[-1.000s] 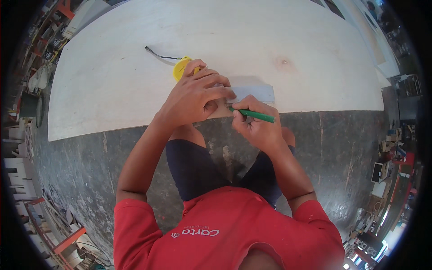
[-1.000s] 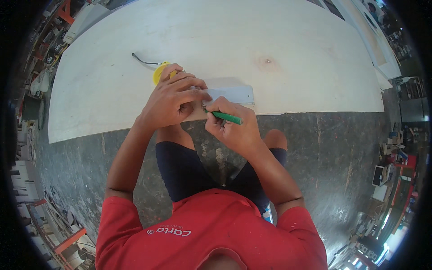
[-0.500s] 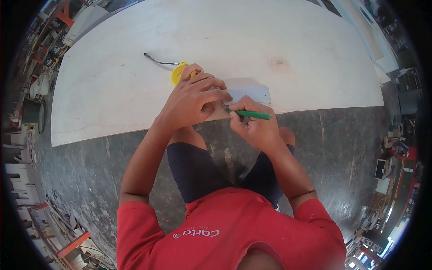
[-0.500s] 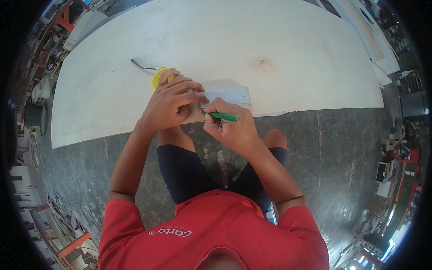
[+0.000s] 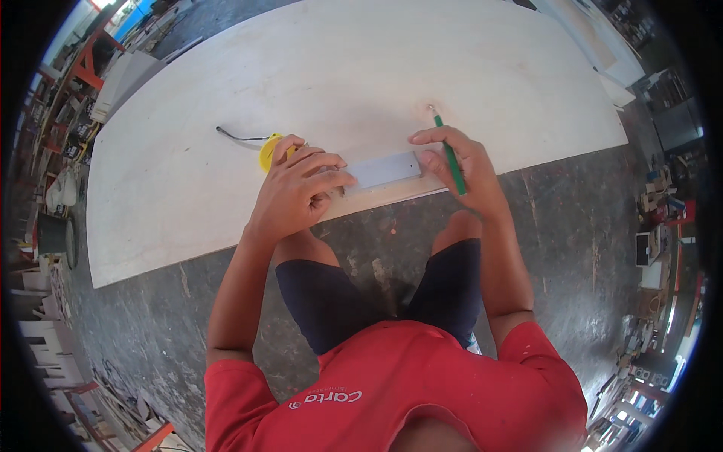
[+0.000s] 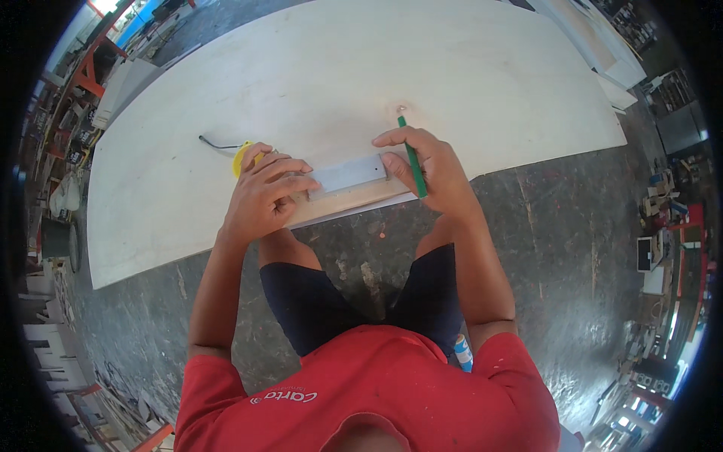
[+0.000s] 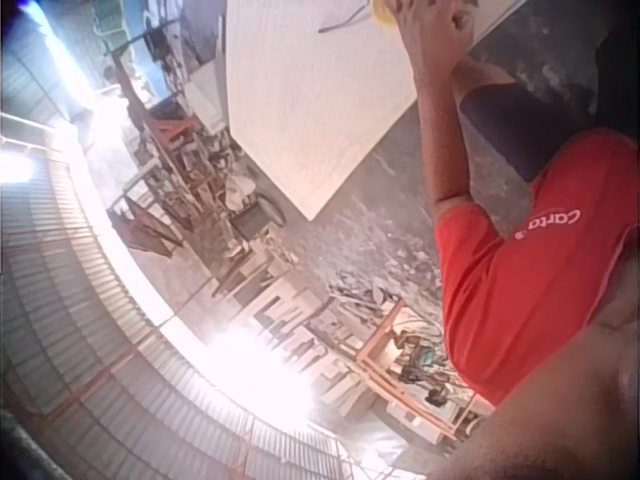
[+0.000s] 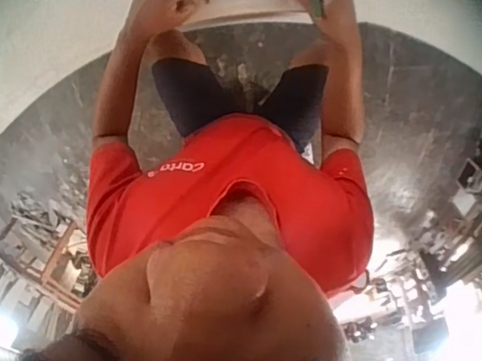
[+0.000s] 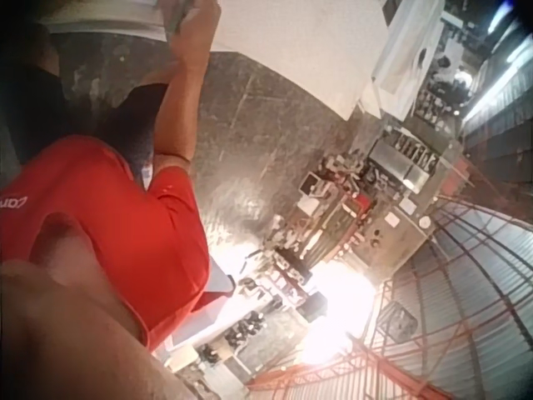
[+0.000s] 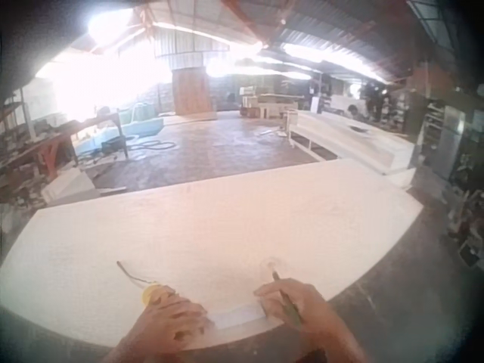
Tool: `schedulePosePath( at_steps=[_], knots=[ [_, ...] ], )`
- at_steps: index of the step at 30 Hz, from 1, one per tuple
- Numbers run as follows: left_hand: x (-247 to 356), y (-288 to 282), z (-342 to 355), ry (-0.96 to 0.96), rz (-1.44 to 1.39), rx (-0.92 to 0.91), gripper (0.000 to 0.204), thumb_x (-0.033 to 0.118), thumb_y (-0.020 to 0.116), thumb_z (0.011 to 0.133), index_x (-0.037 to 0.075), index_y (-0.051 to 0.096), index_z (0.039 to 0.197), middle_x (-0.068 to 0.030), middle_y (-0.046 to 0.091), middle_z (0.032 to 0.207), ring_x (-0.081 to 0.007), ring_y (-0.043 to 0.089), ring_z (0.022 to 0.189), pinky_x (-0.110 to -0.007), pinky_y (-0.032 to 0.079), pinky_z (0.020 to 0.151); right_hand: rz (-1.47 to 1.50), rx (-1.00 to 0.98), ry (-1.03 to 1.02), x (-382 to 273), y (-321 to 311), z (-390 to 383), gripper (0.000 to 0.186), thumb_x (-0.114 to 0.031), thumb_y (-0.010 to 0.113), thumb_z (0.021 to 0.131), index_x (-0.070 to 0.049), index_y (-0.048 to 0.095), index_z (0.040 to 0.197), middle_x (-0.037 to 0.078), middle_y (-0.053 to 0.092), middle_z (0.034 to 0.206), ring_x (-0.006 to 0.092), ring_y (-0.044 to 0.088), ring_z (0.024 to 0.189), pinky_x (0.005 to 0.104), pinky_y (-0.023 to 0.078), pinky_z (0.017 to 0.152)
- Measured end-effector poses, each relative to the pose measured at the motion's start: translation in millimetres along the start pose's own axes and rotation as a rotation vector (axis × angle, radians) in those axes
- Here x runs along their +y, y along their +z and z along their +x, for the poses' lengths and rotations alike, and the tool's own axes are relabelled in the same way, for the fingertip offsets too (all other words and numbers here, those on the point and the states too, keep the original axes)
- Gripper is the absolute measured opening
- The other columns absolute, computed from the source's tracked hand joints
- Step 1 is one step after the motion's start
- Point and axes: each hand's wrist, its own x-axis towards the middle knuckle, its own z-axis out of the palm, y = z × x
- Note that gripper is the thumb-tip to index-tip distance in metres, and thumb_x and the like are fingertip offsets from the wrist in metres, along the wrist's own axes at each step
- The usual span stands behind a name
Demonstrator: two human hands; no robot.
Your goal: The person measures a large wooden board using a tape measure and then uses a square and a ruler to mark lines around a small metal plate with a pencil.
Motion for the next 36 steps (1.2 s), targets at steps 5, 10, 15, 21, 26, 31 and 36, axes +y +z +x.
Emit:
schedulePosePath(
  at_steps=[5, 10, 15, 21, 26, 31, 36],
  knots=[
    [-0.5, -0.1, 1.4, 0.013, 0.017, -0.006, 0.043, -0.003, 0.068, 0.07, 0.024, 0.081, 0.101, 0.0052, 0.073, 0.11, -0.0189, 0.067, 0.111, -0.046, 0.037, 0.115, -0.079, -0.031, -0.118, 11.2, 6.4, 0.6, 0.023, -0.018, 0.08, 0.094, -0.01, 0.076, 0.116, 0.008, 0.076, 0.105, 0.0291, 0.066, 0.1, 0.0408, 0.05, 0.096],
    [-1.3, 0.0, -0.1, 0.005, 0.021, -0.004, 0.043, -0.002, 0.068, 0.069, 0.024, 0.082, 0.1, 0.006, 0.074, 0.111, -0.0182, 0.067, 0.111, -0.047, 0.037, 0.115, -0.107, -0.037, -0.149, 15.8, 9.5, -1.4, 0.025, -0.019, 0.082, 0.091, -0.012, 0.077, 0.115, 0.007, 0.076, 0.103, 0.0287, 0.065, 0.1, 0.0419, 0.049, 0.098],
    [-3.1, 0.3, -0.1, 0.007, 0.029, -0.01, 0.044, -0.002, 0.067, 0.069, 0.024, 0.083, 0.101, 0.0047, 0.075, 0.113, -0.0184, 0.068, 0.112, -0.047, 0.037, 0.116, -0.086, -0.02, -0.161, 16.9, 8.6, -2.3, 0.025, -0.017, 0.081, 0.091, -0.012, 0.077, 0.115, 0.008, 0.075, 0.1, 0.0292, 0.065, 0.101, 0.043, 0.048, 0.099],
    [0.4, -0.2, 2.7, 0.017, 0.017, 0.019, 0.049, -0.007, 0.062, 0.065, 0.021, 0.082, 0.099, 0.001, 0.076, 0.112, -0.0226, 0.07, 0.108, -0.048, 0.04, 0.114, -0.07, -0.007, -0.172, 16.9, 7.9, -3.2, 0.026, -0.012, 0.078, 0.09, -0.012, 0.077, 0.116, 0.007, 0.073, 0.096, 0.0298, 0.065, 0.101, 0.0435, 0.048, 0.1],
    [-1.2, 0.5, 0.6, -0.001, 0.026, -0.007, 0.044, -0.002, 0.067, 0.07, 0.023, 0.083, 0.101, 0.0036, 0.076, 0.113, -0.0188, 0.069, 0.112, -0.046, 0.037, 0.117, -0.058, -0.009, -0.158, 17.4, 8.3, -3.8, 0.029, -0.012, 0.078, 0.088, -0.012, 0.076, 0.118, 0.009, 0.072, 0.097, 0.0316, 0.065, 0.102, 0.0435, 0.049, 0.099],
    [-2.5, 1.2, 1.0, -0.009, 0.013, -0.01, 0.044, -0.002, 0.065, 0.069, 0.023, 0.084, 0.101, 0.0031, 0.076, 0.113, -0.0196, 0.069, 0.111, -0.047, 0.037, 0.116, -0.069, 0.003, -0.146, 14.5, 7.9, -4.4, 0.03, -0.011, 0.075, 0.088, -0.011, 0.076, 0.118, 0.01, 0.071, 0.097, 0.033, 0.065, 0.102, 0.044, 0.049, 0.099],
    [-3.8, 2.6, -0.6, 0.001, -0.005, 0.001, 0.048, -0.004, 0.062, 0.065, 0.021, 0.082, 0.101, -0.0003, 0.076, 0.115, -0.0237, 0.07, 0.11, -0.049, 0.04, 0.114, -0.067, -0.012, -0.159, 11.0, 5.3, -3.9, 0.03, -0.008, 0.072, 0.087, -0.01, 0.075, 0.117, 0.011, 0.071, 0.098, 0.0338, 0.065, 0.103, 0.045, 0.049, 0.1]
  ],
)
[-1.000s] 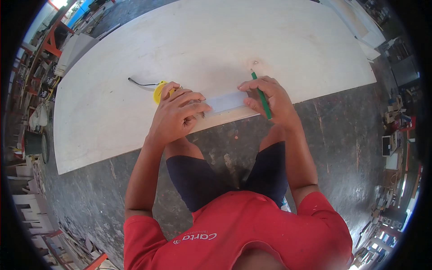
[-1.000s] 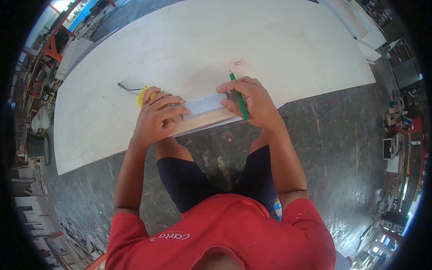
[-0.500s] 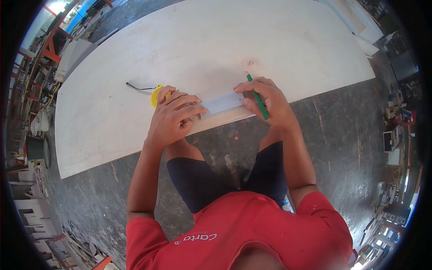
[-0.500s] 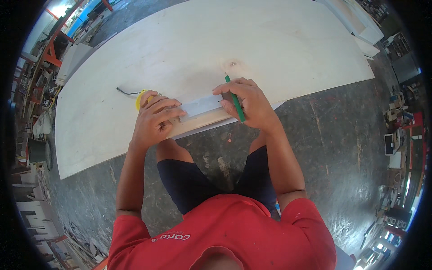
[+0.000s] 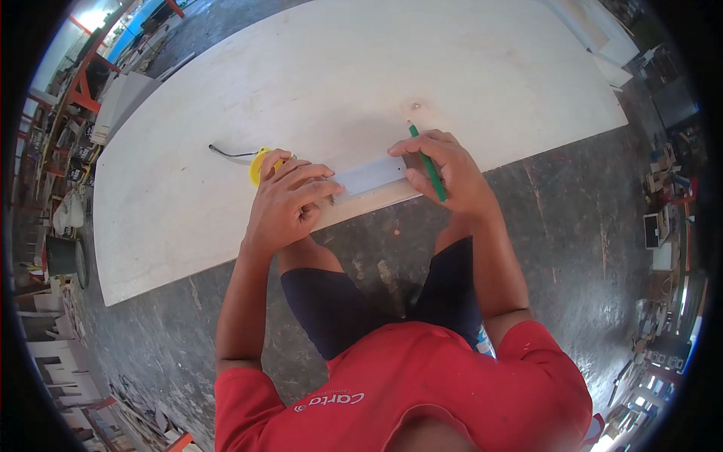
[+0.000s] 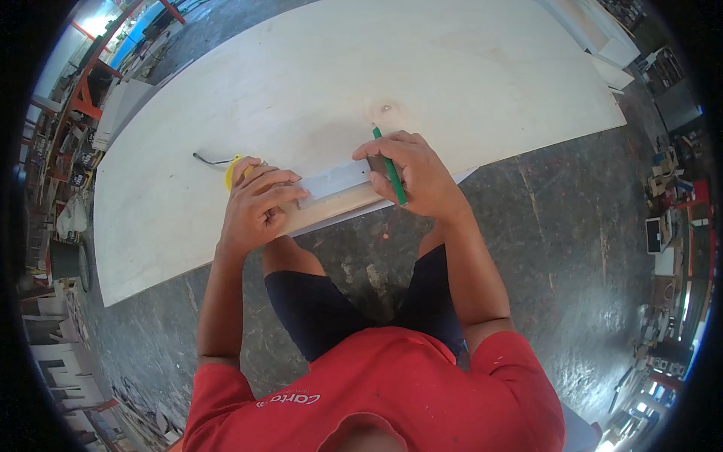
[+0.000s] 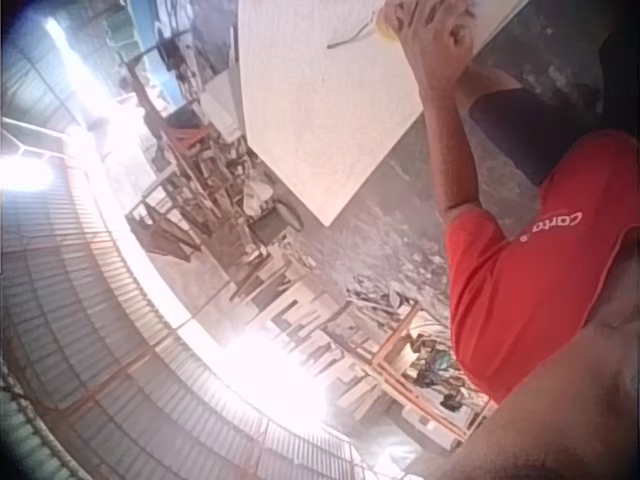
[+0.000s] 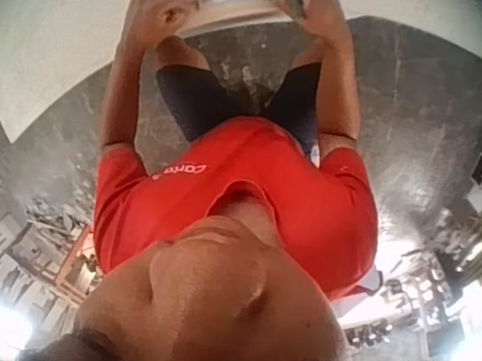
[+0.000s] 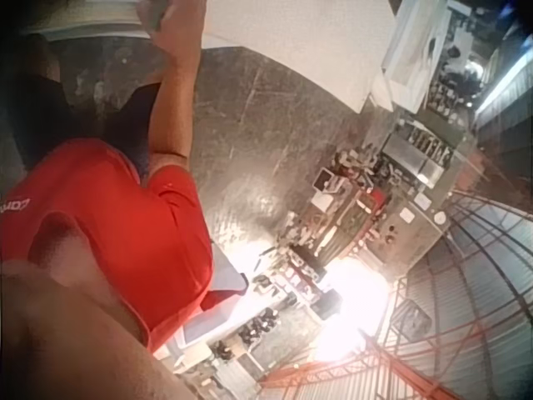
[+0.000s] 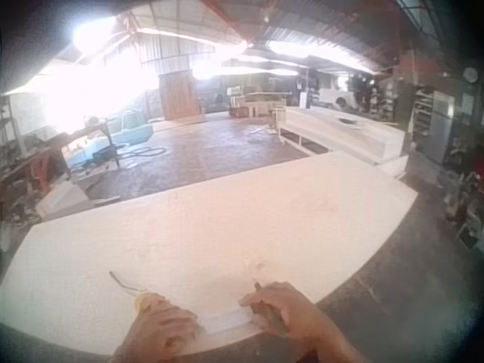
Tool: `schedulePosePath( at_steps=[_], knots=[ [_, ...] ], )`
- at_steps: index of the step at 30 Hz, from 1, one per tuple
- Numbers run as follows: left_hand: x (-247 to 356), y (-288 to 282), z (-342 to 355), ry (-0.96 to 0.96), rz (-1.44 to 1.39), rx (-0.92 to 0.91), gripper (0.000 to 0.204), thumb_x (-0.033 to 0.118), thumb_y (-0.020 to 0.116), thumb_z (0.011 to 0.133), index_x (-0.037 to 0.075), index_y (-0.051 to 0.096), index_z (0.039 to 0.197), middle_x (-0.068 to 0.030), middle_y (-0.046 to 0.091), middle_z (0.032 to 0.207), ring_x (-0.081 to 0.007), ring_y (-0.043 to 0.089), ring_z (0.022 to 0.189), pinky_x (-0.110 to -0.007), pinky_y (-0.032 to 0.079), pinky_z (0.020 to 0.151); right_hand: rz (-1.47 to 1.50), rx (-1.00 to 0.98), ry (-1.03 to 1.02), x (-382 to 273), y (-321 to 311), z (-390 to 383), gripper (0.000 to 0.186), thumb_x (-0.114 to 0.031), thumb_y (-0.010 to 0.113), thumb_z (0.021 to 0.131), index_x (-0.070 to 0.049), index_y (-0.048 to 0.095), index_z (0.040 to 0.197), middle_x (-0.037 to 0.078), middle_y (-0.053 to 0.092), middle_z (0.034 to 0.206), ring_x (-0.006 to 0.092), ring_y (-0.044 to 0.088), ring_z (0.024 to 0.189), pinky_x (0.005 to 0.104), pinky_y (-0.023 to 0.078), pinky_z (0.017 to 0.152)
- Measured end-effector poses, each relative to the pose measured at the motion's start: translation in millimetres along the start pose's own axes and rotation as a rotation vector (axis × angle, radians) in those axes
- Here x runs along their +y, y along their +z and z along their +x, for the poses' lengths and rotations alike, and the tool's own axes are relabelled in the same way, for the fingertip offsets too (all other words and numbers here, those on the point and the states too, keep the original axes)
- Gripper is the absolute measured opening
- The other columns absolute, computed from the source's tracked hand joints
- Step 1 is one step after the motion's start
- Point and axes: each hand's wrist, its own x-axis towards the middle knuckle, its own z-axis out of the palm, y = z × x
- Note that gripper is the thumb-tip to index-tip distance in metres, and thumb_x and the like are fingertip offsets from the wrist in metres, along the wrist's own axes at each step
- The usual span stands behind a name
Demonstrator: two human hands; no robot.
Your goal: The person measures a large wooden board using a tape measure and then uses a square and a ruler to mark lines around a small metal plate with a pencil.
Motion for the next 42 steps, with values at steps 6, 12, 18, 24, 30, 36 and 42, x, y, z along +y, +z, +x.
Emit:
schedulePosePath(
  at_steps=[6, 12, 18, 24, 30, 36, 42],
  knots=[
    [3, -3, 3, -0.002, -0.006, -0.006, 0.054, -0.005, 0.057, 0.063, 0.017, 0.08, 0.107, -0.0042, 0.077, 0.115, -0.0274, 0.071, 0.111, -0.052, 0.042, 0.114, -0.001, -0.089, 0.028, 4, -7, 0, 0.035, -0.008, 0.063, 0.091, -0.007, 0.072, 0.124, 0.011, 0.074, 0.119, 0.0322, 0.064, 0.114, 0.0435, 0.046, 0.108],
    [3, -2, 4, -0.017, -0.039, 0.013, 0.056, -0.006, 0.057, 0.065, 0.017, 0.077, 0.112, 0.0, 0.077, 0.112, -0.0219, 0.07, 0.108, -0.047, 0.036, 0.116, 0.02, -0.069, -0.013, 7, -7, -1, 0.036, -0.008, 0.059, 0.09, -0.005, 0.071, 0.125, 0.011, 0.074, 0.119, 0.0317, 0.065, 0.112, 0.0428, 0.046, 0.106],
    [7, -7, 7, -0.032, -0.026, -0.008, 0.058, -0.005, 0.053, 0.062, 0.014, 0.076, 0.111, -0.0038, 0.078, 0.113, -0.0254, 0.07, 0.109, -0.051, 0.038, 0.116, -0.003, -0.102, 0.022, 5, -8, 0, 0.035, -0.008, 0.058, 0.092, -0.005, 0.071, 0.125, 0.011, 0.075, 0.12, 0.0318, 0.065, 0.114, 0.0426, 0.046, 0.107],
    [5, -7, 8, -0.04, -0.018, -0.001, 0.056, -0.004, 0.053, 0.062, 0.012, 0.075, 0.112, -0.0049, 0.078, 0.114, -0.027, 0.071, 0.113, -0.052, 0.037, 0.117, -0.027, -0.076, 0.039, -4, -5, 3, 0.034, -0.018, 0.078, 0.092, -0.008, 0.072, 0.124, 0.011, 0.075, 0.119, 0.0324, 0.064, 0.116, 0.0442, 0.047, 0.106],
    [5, -3, 11, -0.173, 0.179, 0.108, 0.054, 0.0, 0.056, 0.069, 0.01, 0.073, 0.119, -0.0087, 0.075, 0.126, -0.0305, 0.066, 0.125, -0.053, 0.036, 0.119, -0.282, 0.092, 0.036, 28, -32, 13, 0.032, -0.031, 0.081, 0.092, -0.013, 0.073, 0.118, 0.012, 0.072, 0.104, 0.0353, 0.065, 0.105, 0.0464, 0.05, 0.097],
    [4, -4, 0, -0.383, 0.264, 0.129, 0.051, 0.003, 0.064, 0.075, 0.011, 0.071, 0.124, -0.0116, 0.069, 0.13, -0.0327, 0.061, 0.131, -0.051, 0.036, 0.117, -0.304, 0.215, 0.407, 57, -60, 36, 0.03, -0.03, 0.08, 0.095, -0.014, 0.072, 0.119, 0.012, 0.068, 0.096, 0.0334, 0.064, 0.095, 0.0467, 0.052, 0.087],
    [-7, 6, -6, -0.467, 0.211, 0.073, 0.048, 0.004, 0.063, 0.08, 0.008, 0.069, 0.127, -0.0142, 0.065, 0.135, -0.0367, 0.055, 0.136, -0.052, 0.035, 0.117, -0.101, 0.566, 0.426, 50, -42, 23, 0.04, -0.017, 0.083, 0.094, -0.006, 0.068, 0.129, 0.013, 0.075, 0.118, 0.0325, 0.07, 0.106, 0.0407, 0.056, 0.09]
  ],
)
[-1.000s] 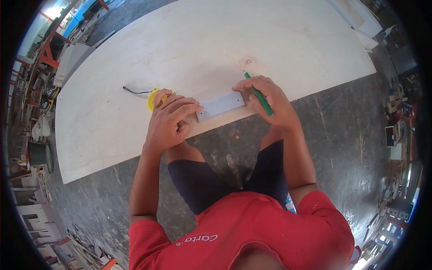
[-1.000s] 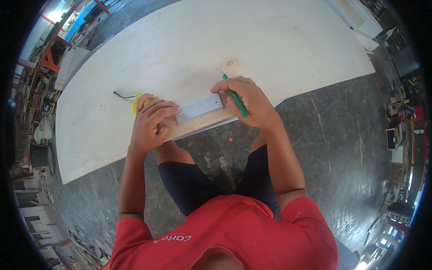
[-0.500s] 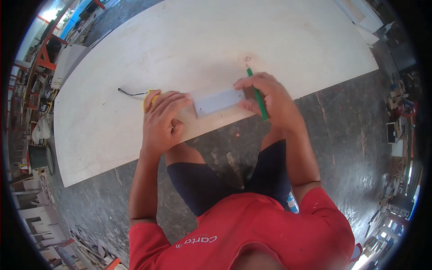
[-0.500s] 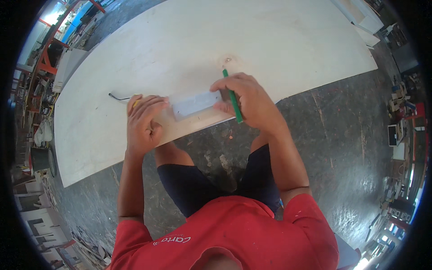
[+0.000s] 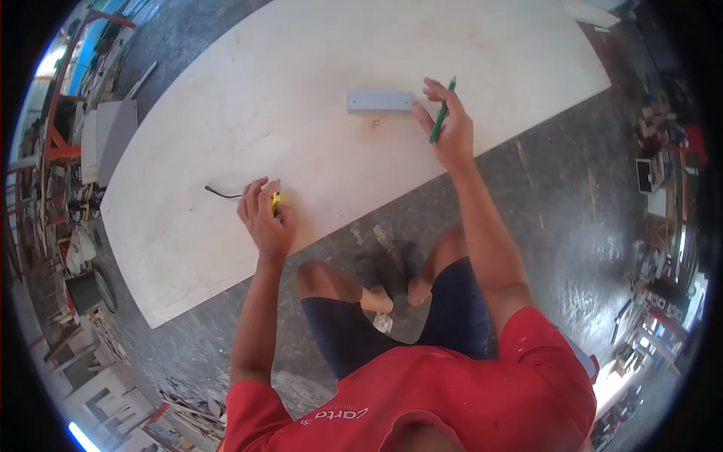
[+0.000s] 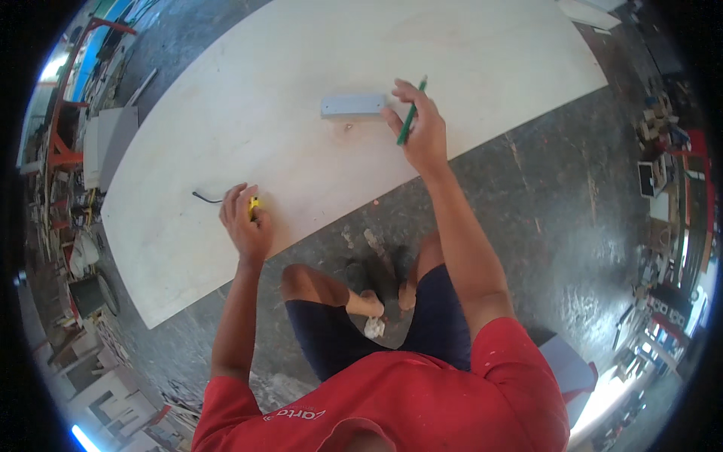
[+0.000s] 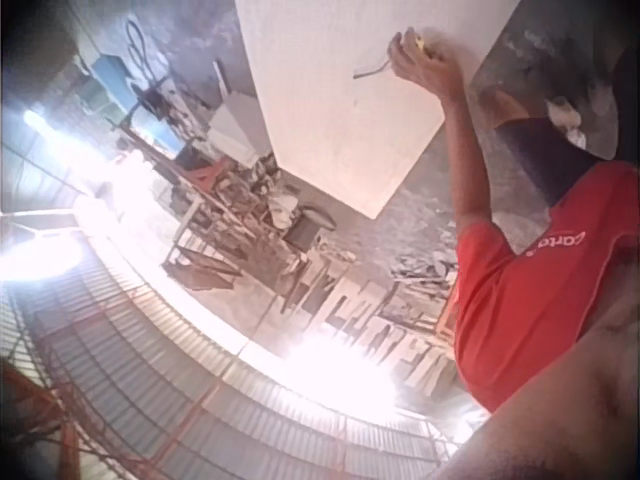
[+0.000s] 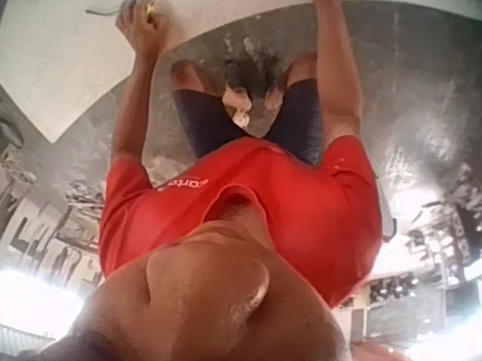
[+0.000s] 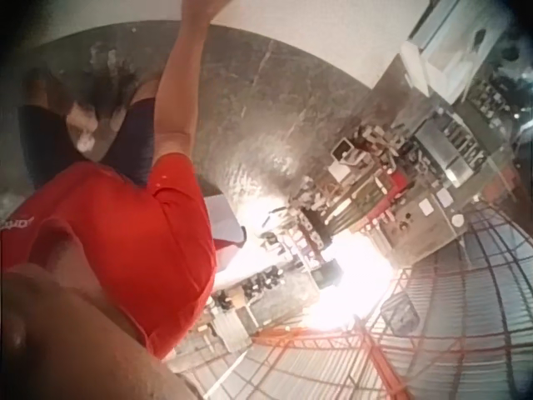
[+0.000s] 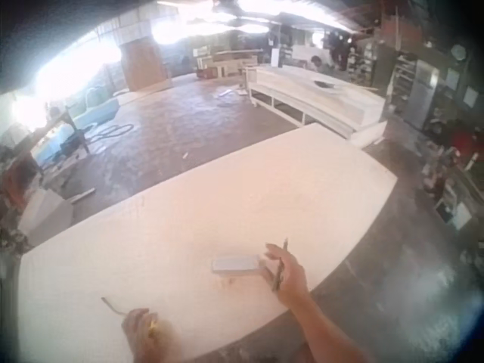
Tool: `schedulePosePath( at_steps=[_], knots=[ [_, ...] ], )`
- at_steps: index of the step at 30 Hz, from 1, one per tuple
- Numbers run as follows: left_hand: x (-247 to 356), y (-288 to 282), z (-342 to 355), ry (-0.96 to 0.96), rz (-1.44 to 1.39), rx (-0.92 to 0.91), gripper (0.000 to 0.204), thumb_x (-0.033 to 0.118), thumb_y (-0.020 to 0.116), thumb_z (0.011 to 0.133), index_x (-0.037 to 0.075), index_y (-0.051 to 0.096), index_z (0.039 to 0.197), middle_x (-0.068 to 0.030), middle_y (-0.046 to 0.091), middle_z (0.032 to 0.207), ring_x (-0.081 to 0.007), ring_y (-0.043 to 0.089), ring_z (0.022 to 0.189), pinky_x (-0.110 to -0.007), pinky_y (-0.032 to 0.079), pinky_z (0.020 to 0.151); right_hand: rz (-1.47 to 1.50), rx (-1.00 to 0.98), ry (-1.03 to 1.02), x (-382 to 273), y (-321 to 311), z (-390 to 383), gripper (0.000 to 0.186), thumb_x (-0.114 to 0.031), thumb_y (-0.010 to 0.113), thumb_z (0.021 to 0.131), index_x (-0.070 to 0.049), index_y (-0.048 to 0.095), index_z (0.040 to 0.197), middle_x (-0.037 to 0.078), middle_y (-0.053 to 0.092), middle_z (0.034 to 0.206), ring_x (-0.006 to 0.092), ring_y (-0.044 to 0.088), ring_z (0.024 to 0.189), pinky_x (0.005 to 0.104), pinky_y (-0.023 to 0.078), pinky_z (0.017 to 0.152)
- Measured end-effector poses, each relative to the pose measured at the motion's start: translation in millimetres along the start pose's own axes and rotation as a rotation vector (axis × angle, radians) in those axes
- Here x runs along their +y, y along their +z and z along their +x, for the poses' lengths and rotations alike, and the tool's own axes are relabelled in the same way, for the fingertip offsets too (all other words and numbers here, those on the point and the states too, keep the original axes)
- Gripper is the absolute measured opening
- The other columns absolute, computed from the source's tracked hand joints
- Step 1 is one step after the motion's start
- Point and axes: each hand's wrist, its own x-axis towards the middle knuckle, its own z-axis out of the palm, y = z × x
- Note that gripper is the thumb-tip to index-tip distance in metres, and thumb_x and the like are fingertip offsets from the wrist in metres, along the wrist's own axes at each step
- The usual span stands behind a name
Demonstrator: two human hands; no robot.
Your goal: The person measures a large wooden board using a tape measure and then uses a square and a ruler to mark lines around a small metal plate with a pencil.
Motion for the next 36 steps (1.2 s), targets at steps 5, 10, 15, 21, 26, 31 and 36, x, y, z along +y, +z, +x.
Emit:
schedulePosePath(
  at_steps=[5, 10, 15, 21, 26, 31, 36],
  knots=[
    [-19, -10, 2, 0.046, 0.01, -0.176, 0.057, 0.012, 0.066, 0.09, 0.008, 0.058, 0.146, -0.0184, 0.055, 0.151, -0.0406, 0.045, 0.146, -0.055, 0.031, 0.121, -0.257, 0.033, 0.256, -21, -83, -93, 0.027, -0.012, 0.075, 0.099, -0.007, 0.068, 0.124, 0.015, 0.075, 0.116, 0.0378, 0.072, 0.104, 0.0446, 0.057, 0.09],
    [11, -58, -3, -0.118, 0.105, -0.402, 0.089, 0.025, 0.072, 0.094, 0.002, 0.026, 0.167, -0.0277, 0.032, 0.169, -0.0456, 0.029, 0.157, -0.058, 0.024, 0.127, -0.493, -0.568, 0.791, -88, -251, -264, 0.032, -0.038, 0.062, 0.106, -0.011, 0.068, 0.124, 0.024, 0.074, 0.116, 0.0469, 0.069, 0.112, 0.0546, 0.054, 0.093],
    [87, -129, -15, 0.03, -0.069, -0.549, 0.087, 0.024, 0.076, 0.09, -0.003, 0.034, 0.161, -0.0305, 0.042, 0.162, -0.0484, 0.037, 0.152, -0.057, 0.03, 0.125, -0.732, -1.052, 1.274, -170, -425, -434, 0.055, -0.053, 0.052, 0.108, -0.004, 0.075, 0.117, 0.023, 0.075, 0.122, 0.0448, 0.069, 0.117, 0.0558, 0.053, 0.101],
    [123, -117, -56, 0.441, 0.004, -1.619, 0.04, 0.03, 0.059, 0.105, 0.004, 0.069, 0.133, -0.0267, 0.067, 0.136, -0.044, 0.064, 0.128, -0.051, 0.05, 0.109, -0.565, -0.202, 1.518, -201, -469, -485, 0.056, -0.053, 0.052, 0.109, -0.002, 0.073, 0.117, 0.023, 0.077, 0.106, 0.044, 0.073, 0.108, 0.0509, 0.055, 0.096],
    [134, -67, -36, 0.395, -0.046, -1.847, 0.033, 0.027, 0.053, 0.102, 0.003, 0.074, 0.112, -0.0224, 0.073, 0.123, -0.0427, 0.068, 0.118, -0.051, 0.055, 0.099, -0.258, -0.059, 1.347, -163, -449, -391, 0.054, -0.052, 0.05, 0.109, -0.005, 0.074, 0.12, 0.018, 0.079, 0.097, 0.0383, 0.076, 0.1, 0.0492, 0.057, 0.091],
    [189, -34, 29, 0.469, -0.01, -1.613, 0.029, 0.02, 0.055, 0.096, 0.002, 0.075, 0.104, -0.0202, 0.076, 0.115, -0.0432, 0.072, 0.102, -0.049, 0.058, 0.089, -0.034, 0.099, 1.17, -115, -461, -305, 0.055, -0.054, 0.051, 0.11, -0.006, 0.073, 0.122, 0.016, 0.079, 0.097, 0.0367, 0.076, 0.099, 0.0475, 0.057, 0.09],
    [323, -2, 118, 0.153, -0.347, -1.286, 0.031, 0.017, 0.056, 0.096, 0.0, 0.075, 0.115, -0.017, 0.078, 0.101, -0.0288, 0.074, 0.089, -0.04, 0.059, 0.081, -0.051, 0.202, 1.214, -84, -540, -269, 0.055, -0.055, 0.05, 0.11, -0.006, 0.073, 0.122, 0.016, 0.079, 0.1, 0.0367, 0.076, 0.099, 0.0474, 0.057, 0.091]
  ],
)
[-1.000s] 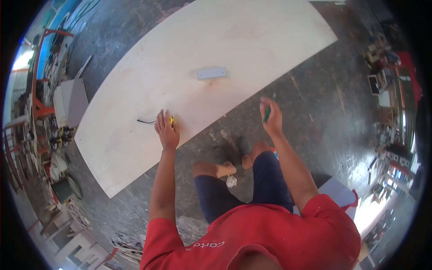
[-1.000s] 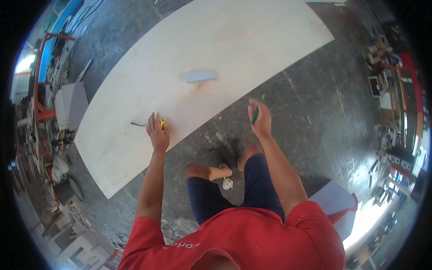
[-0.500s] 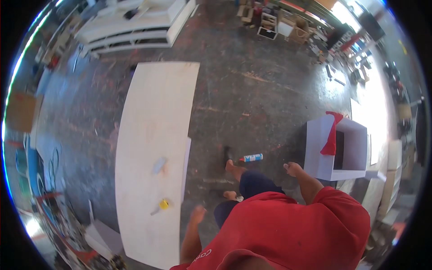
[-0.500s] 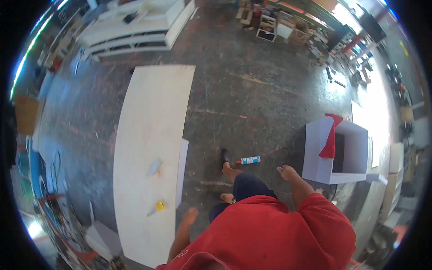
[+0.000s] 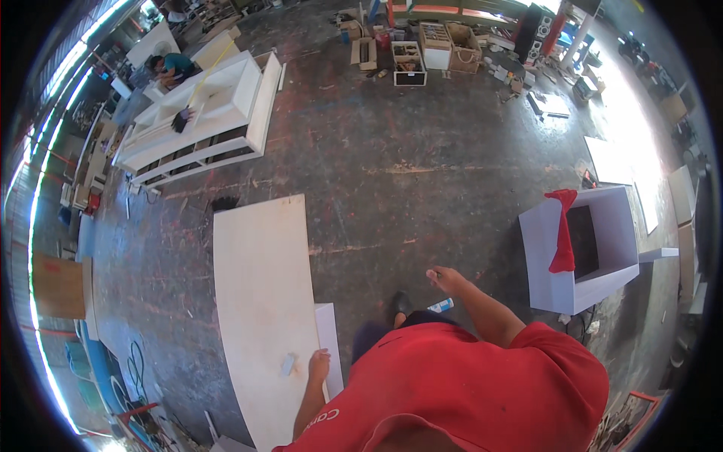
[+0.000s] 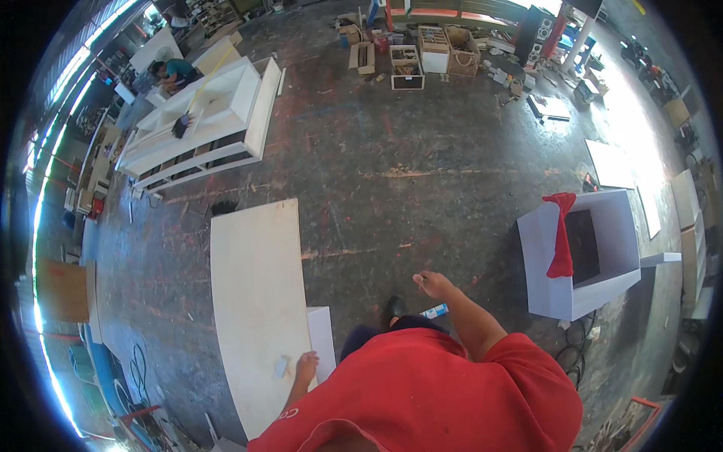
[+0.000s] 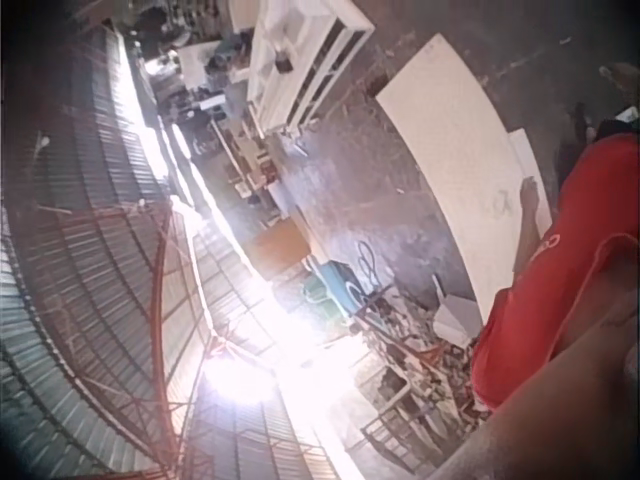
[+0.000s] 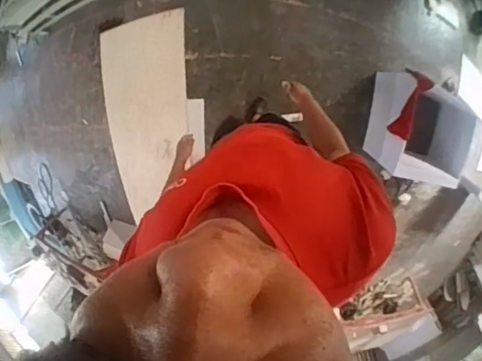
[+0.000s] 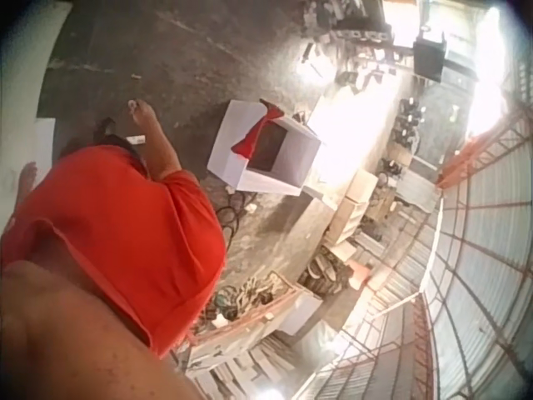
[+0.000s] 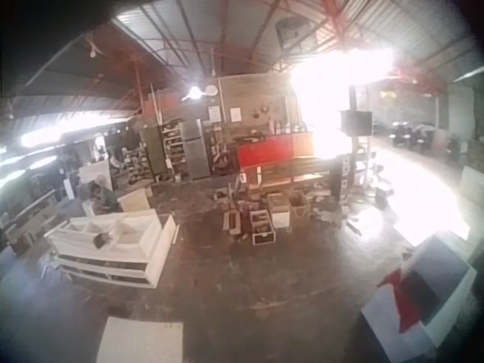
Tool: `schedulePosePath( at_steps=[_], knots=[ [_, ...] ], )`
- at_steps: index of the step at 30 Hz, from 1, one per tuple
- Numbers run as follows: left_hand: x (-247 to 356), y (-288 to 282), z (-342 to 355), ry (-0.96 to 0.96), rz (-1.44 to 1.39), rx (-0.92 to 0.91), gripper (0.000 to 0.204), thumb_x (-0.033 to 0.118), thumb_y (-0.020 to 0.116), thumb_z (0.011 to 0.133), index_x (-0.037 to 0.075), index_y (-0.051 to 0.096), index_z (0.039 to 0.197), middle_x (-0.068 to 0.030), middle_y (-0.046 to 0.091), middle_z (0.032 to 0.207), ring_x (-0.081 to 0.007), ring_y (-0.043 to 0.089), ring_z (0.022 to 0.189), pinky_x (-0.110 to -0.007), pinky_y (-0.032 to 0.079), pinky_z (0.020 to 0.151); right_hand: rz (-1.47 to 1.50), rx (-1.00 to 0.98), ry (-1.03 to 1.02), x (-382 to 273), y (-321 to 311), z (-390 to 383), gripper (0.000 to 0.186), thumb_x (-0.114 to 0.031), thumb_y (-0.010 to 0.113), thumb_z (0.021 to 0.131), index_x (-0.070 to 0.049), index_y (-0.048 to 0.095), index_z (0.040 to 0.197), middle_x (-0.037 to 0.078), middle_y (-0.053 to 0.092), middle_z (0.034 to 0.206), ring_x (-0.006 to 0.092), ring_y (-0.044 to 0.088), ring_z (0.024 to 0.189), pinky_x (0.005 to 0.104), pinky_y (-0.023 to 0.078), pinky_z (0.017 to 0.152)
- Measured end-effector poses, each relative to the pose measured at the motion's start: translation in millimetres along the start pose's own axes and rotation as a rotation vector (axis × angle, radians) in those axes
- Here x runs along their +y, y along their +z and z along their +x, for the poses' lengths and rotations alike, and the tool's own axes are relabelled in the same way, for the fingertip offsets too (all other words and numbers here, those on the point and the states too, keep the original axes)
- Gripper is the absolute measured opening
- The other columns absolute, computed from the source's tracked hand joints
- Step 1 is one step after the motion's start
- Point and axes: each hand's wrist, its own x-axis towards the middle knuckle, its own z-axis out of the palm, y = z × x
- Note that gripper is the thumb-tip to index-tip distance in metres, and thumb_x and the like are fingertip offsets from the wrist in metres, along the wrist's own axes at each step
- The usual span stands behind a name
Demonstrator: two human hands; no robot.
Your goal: The person measures a large wooden board using a tape measure and then uses a square and a ruler to mark lines around a small metal plate with a pencil.
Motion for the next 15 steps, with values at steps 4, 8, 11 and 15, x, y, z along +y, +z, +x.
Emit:
schedulePosePath(
  at_steps=[4, 8, 11, 15],
  knots=[
    [67, -25, 75, -0.134, 0.007, -0.017, 0.034, 0.02, 0.059, 0.098, -0.001, 0.072, 0.122, -0.0152, 0.078, 0.107, -0.0257, 0.074, 0.094, -0.037, 0.059, 0.085, 0.088, 0.186, 0.091, 1, -65, 31, 0.056, -0.055, 0.049, 0.11, -0.005, 0.072, 0.122, 0.017, 0.079, 0.1, 0.0374, 0.076, 0.099, 0.046, 0.056, 0.09],
    [69, -36, 157, -0.006, 0.3, -0.161, 0.037, 0.03, 0.061, 0.097, 0.003, 0.077, 0.118, -0.0203, 0.078, 0.116, -0.0394, 0.075, 0.105, -0.044, 0.059, 0.091, 0.149, 0.288, 0.237, 26, -98, 62, 0.058, -0.056, 0.049, 0.11, -0.005, 0.072, 0.124, 0.018, 0.079, 0.102, 0.0393, 0.075, 0.102, 0.0463, 0.055, 0.092],
    [134, -7, 220, 0.131, 0.544, -0.472, 0.037, 0.034, 0.062, 0.096, 0.008, 0.079, 0.117, -0.0233, 0.076, 0.121, -0.0453, 0.071, 0.113, -0.048, 0.056, 0.097, 0.144, 0.394, 0.377, 102, -114, 68, 0.052, -0.052, 0.051, 0.111, -0.005, 0.072, 0.115, 0.017, 0.078, 0.098, 0.0316, 0.076, 0.091, 0.0423, 0.057, 0.083],
    [211, 29, 291, 0.165, 0.456, -0.456, 0.034, 0.034, 0.059, 0.099, 0.015, 0.081, 0.116, -0.0264, 0.073, 0.123, -0.044, 0.07, 0.117, -0.048, 0.055, 0.099, 0.008, 0.337, 0.559, 144, -138, 72, 0.055, -0.054, 0.049, 0.112, -0.005, 0.072, 0.115, 0.017, 0.079, 0.101, 0.0273, 0.076, 0.092, 0.04, 0.057, 0.081]
  ],
)
